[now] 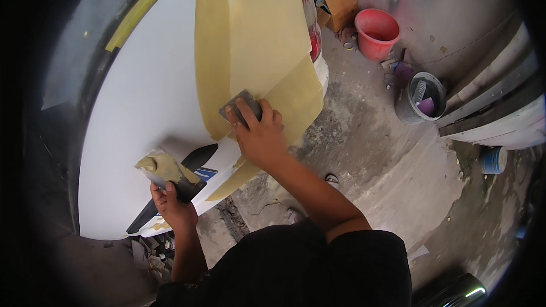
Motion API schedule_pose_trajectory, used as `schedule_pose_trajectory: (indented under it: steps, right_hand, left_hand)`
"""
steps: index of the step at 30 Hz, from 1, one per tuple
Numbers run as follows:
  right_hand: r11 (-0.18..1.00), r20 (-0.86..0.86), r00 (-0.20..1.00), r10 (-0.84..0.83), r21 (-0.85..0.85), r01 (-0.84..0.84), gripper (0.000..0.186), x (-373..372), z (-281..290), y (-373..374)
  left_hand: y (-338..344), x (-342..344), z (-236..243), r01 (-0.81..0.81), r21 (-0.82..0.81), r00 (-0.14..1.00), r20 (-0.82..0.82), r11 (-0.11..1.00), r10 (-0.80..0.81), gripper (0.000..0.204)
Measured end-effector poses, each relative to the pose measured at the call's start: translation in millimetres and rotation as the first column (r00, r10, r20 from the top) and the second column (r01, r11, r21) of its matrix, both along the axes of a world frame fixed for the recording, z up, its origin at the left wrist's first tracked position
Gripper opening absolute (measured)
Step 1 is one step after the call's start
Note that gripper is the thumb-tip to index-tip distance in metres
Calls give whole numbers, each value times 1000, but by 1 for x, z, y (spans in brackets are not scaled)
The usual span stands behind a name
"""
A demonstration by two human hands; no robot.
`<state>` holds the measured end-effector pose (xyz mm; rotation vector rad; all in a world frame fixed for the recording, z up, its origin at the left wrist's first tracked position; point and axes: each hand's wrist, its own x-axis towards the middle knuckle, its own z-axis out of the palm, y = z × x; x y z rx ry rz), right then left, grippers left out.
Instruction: The person applies putty to a white car body panel using spreaders. They spread the material over the surface near a license plate and a tail light to smooth the area.
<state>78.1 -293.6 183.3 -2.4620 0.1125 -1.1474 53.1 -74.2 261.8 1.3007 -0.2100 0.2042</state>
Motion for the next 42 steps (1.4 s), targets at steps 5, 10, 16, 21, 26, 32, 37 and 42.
schedule_pose_trajectory:
  steps: [5,10,16,21,26,32,37,42]
  right_hand:
    - [999,10,1000,-16,32,16,42,5,-58,30]
    - [998,-38,999,-7,55,9,40,3,-84,45]
    - [854,-34,945,324,441,-277,44,-43,-35,37]
    - [1,435,408,803,683,-730,48,-97,19,27]
    - [758,33,876,482,487,-435,36,-104,17,-13]
    - [934,-23,941,337,136,-331,34,-101,98,-31]
    - [937,-171,926,335,-42,-347,33,-105,80,-46]
    - [916,-26,920,392,99,-388,34,-93,80,-77]
  left_hand:
    - [10,4,-4,17,21,1000,16,1000,-18,32]
    - [15,4,-6,41,34,999,1,999,-41,33]
    - [10,0,1,111,-52,990,-85,992,-115,33]
    - [-12,-10,-2,274,-226,940,-142,935,-310,35]
    - [-40,-8,9,251,-139,966,-25,958,-257,35]
    - [-77,-22,18,165,-95,981,-91,982,-174,33]
    - [-94,-19,24,156,-14,988,-3,988,-156,30]
    - [-97,-18,25,156,49,988,13,987,-157,31]
